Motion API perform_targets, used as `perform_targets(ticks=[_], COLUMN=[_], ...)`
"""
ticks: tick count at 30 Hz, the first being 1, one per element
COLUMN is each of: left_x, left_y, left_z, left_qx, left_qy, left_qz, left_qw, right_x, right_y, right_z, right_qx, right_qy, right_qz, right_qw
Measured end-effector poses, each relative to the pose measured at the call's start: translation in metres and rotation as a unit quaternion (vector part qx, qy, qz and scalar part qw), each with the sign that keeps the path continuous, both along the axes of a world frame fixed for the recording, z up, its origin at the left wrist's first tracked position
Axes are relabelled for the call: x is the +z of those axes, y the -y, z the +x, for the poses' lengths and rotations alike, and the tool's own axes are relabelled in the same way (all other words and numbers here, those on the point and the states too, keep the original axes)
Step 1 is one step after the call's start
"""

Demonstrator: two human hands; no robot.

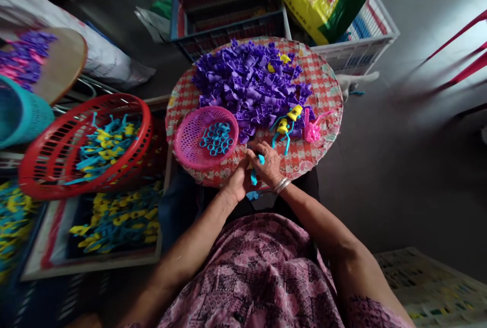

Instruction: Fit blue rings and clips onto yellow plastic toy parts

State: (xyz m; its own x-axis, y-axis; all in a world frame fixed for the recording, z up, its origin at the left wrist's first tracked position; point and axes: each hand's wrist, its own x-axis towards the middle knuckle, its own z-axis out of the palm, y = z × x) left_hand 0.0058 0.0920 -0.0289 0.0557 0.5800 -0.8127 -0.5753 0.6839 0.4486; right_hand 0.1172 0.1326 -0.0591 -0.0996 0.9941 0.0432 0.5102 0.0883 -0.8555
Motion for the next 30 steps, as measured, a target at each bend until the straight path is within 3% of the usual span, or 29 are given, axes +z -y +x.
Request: perform_targets(ticks=[5, 14, 30], left_x=[-0.010, -0.030, -0.033], left_y=[-0.006, -0.013, -0.017], left_z=[-0.011, -0.011, -0.007], left_qx=[-0.050, -0.018, -0.007], left_qy=[-0.068, -0.151, -0.171], left_qz=[0.012, 0.051, 0.048], left_qw=[0.996, 0.987, 0.984], right_x=[-0.004, -0.007, -0.018], right_y=[-0.025, -0.034, -0.041], right_z=[-0.019, -0.030, -0.023], right_qx=[-0.030, 0.007, 0.058], right_qy=[0.024, 0.153, 0.144], right_qz=[-0.101, -0.101, -0.142], right_qw=[0.994, 0.983, 0.978])
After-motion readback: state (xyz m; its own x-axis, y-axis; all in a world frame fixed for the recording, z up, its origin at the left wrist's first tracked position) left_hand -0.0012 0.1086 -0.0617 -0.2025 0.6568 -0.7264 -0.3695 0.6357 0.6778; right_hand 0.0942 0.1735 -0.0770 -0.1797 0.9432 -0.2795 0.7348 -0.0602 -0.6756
